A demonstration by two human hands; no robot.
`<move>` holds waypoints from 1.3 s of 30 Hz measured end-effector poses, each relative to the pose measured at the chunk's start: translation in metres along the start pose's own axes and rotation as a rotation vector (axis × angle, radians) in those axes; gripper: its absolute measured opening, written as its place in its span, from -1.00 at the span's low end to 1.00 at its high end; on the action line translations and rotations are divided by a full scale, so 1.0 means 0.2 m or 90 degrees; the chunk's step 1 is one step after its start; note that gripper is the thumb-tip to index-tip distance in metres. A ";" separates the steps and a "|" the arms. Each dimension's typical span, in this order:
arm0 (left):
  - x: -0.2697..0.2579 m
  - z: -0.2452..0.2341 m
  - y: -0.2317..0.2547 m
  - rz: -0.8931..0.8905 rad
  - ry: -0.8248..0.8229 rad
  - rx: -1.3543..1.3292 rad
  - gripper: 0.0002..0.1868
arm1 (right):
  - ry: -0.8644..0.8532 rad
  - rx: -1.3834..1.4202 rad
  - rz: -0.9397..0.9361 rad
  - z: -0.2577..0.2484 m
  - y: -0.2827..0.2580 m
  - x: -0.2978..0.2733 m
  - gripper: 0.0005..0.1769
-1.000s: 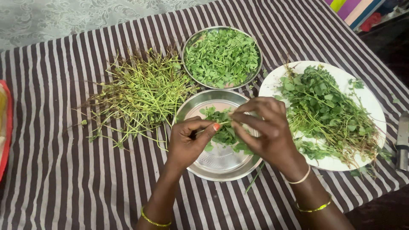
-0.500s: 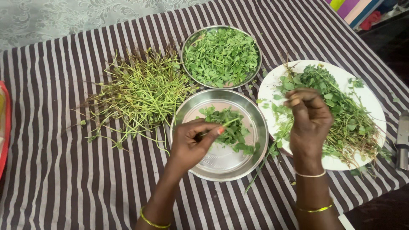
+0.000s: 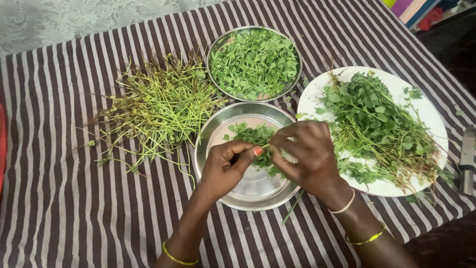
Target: The person picks individual leaves from bundles of greens by hand. They separate the leaves from the stalks, placing the picked leaves into a metal bowl while leaving the discarded stems on the table.
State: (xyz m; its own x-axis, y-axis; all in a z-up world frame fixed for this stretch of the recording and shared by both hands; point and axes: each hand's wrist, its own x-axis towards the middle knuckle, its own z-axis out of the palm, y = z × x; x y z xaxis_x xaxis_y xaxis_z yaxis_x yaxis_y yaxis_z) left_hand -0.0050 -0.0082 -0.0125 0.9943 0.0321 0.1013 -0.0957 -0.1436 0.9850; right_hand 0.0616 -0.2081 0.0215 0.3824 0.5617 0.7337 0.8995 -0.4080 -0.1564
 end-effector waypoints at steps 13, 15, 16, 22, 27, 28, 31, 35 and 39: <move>0.05 0.01 -0.02 0.020 -0.035 0.120 -0.75 | -0.124 -0.029 0.034 -0.01 -0.05 0.01 -0.71; 0.06 0.01 -0.01 0.030 -0.034 0.154 -0.74 | -0.153 -0.045 0.026 -0.02 -0.03 0.02 -0.75; 0.06 0.01 -0.01 0.039 -0.035 0.186 -0.72 | -0.184 -0.059 0.019 -0.01 -0.02 0.01 -0.79; 0.13 0.00 -0.03 0.045 -0.099 0.184 -0.68 | -0.091 0.173 0.158 0.15 0.08 -0.07 -0.95; 0.17 -0.18 -0.05 0.058 -0.070 0.150 -0.73 | -0.080 0.272 0.292 0.24 0.09 -0.09 -0.89; 0.18 -0.23 -0.06 -0.029 0.011 0.231 -0.75 | -0.080 0.271 0.266 0.25 0.09 -0.09 -0.86; 0.26 -0.46 -0.12 0.150 0.216 0.467 -0.83 | -0.169 0.189 0.308 0.24 0.10 -0.10 -0.74; 0.38 -0.55 -0.24 0.170 0.291 0.795 -0.61 | -0.155 0.174 0.361 0.14 0.19 -0.21 -0.75; 0.53 -0.28 -0.30 0.311 0.229 0.650 -0.59 | -0.034 -0.083 0.366 -0.02 0.52 -0.32 -0.88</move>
State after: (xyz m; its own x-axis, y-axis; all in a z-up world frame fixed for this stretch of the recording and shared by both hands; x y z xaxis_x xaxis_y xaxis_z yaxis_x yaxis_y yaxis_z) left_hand 0.1029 0.0581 -0.0525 0.7773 0.0075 0.6291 -0.2182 -0.9346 0.2808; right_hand 0.1296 -0.2902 -0.0392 0.8140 0.2583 0.5204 0.5126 -0.7407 -0.4342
